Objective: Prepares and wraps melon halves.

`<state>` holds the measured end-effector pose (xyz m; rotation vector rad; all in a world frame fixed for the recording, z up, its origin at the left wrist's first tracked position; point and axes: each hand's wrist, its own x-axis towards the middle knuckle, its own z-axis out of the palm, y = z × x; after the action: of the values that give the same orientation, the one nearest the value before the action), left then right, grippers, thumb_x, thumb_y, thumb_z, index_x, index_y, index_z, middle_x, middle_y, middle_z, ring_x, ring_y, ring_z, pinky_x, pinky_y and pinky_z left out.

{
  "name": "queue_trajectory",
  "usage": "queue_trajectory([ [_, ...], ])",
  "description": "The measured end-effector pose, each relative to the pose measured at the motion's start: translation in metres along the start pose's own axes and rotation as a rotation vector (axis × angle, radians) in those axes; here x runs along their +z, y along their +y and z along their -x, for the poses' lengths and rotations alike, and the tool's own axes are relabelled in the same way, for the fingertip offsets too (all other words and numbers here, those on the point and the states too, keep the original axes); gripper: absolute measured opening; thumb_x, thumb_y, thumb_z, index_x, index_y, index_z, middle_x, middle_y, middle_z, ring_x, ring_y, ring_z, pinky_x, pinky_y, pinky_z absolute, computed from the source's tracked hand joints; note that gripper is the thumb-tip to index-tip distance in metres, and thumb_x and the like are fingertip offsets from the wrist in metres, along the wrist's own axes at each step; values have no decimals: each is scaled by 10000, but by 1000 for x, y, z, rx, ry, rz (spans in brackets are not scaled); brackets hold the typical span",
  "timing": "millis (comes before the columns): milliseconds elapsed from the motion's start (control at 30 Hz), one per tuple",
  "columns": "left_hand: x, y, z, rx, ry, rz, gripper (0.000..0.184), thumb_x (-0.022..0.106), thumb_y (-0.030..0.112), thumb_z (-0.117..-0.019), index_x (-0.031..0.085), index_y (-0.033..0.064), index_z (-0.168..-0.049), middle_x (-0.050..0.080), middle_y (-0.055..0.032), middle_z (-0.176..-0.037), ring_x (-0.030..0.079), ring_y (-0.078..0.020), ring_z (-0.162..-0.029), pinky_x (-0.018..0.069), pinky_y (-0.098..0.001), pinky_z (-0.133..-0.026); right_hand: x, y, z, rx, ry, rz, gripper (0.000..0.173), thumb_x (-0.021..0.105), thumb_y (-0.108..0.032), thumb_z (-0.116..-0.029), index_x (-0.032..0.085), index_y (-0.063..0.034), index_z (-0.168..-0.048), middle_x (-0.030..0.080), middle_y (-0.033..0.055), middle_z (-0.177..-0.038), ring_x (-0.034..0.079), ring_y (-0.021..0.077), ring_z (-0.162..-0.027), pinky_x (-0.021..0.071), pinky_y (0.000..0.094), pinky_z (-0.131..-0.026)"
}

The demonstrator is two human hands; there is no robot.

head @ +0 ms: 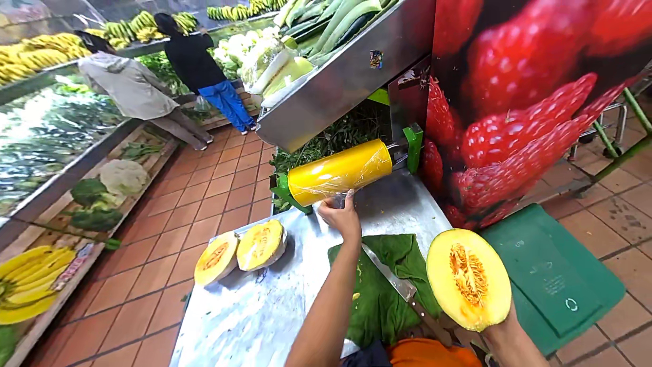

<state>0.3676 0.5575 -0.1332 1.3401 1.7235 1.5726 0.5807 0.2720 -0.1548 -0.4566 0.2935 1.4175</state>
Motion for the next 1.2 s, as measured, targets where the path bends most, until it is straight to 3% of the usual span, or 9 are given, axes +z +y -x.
queue_trajectory([
  [133,40,-23,19,-294,-496,570,655,301,571,-1067,232,177,-1587,369,-67,-1597,454,-223,-1386,418,-467,-1101,-18,-8,19,-12,10,67,810,115,-785,-963,619,-211,-1233,732,105,-1093,714,246,-1013,615,489,-815],
  [233,38,-35,22,-72,-934,548,1159,-59,892,-813,387,111,-1544,641,-100,-1368,642,-197,-1183,516,-409,-1003,-26,-13,39,-111,80,192,699,131,-693,-1026,600,-224,-1248,741,73,-1089,720,208,-1011,627,456,-809],
  [400,0,-17,15,-242,-758,492,640,261,595,-1066,645,96,-1180,681,10,-932,642,-84,-857,544,-312,-841,-35,-14,51,-256,155,307,567,116,-554,-1085,531,-221,-1278,727,15,-1085,711,134,-1008,632,383,-811],
  [500,5,-25,7,-440,-653,440,550,675,321,-983,473,138,-1461,577,-87,-1402,562,-230,-1233,478,-462,-993,-32,-18,42,-197,115,156,698,78,-651,-1041,615,-226,-1172,752,32,-1015,730,161,-957,637,413,-770],
  [667,61,-15,-6,-345,-639,622,428,525,258,-1069,497,73,-1453,516,-94,-1491,500,-224,-1346,422,-457,-1107,-26,-12,45,-198,102,300,620,61,-565,-1072,541,-221,-1262,727,23,-1065,706,144,-996,625,400,-796],
  [933,-27,64,25,-538,-617,733,410,392,383,-1102,646,85,-981,522,27,-626,521,-91,-556,495,-260,-604,-1,2,74,-294,194,577,382,332,-214,-1102,378,-151,-1476,625,116,-1286,665,204,-1077,601,416,-807],
  [1000,-63,82,34,-323,-818,860,463,327,408,-1105,607,134,-858,529,21,-622,568,-117,-600,533,-299,-681,5,2,83,-296,190,654,426,388,-160,-1086,320,-126,-1505,588,130,-1339,649,189,-1121,603,388,-837],
  [1100,-87,90,38,399,-589,190,239,535,165,-1050,701,165,-1222,740,31,-1034,691,-88,-965,576,-340,-901,5,4,83,-307,203,567,410,268,-225,-1118,333,-145,-1515,573,117,-1364,620,174,-1160,578,362,-887],
  [1200,-47,43,8,788,-210,-550,922,872,222,-712,438,170,-1524,477,-141,-1505,421,-382,-1388,283,-652,-1115,-21,-7,60,-261,250,325,588,32,-462,-1103,356,-164,-1493,568,97,-1321,596,157,-1154,557,371,-873],
])
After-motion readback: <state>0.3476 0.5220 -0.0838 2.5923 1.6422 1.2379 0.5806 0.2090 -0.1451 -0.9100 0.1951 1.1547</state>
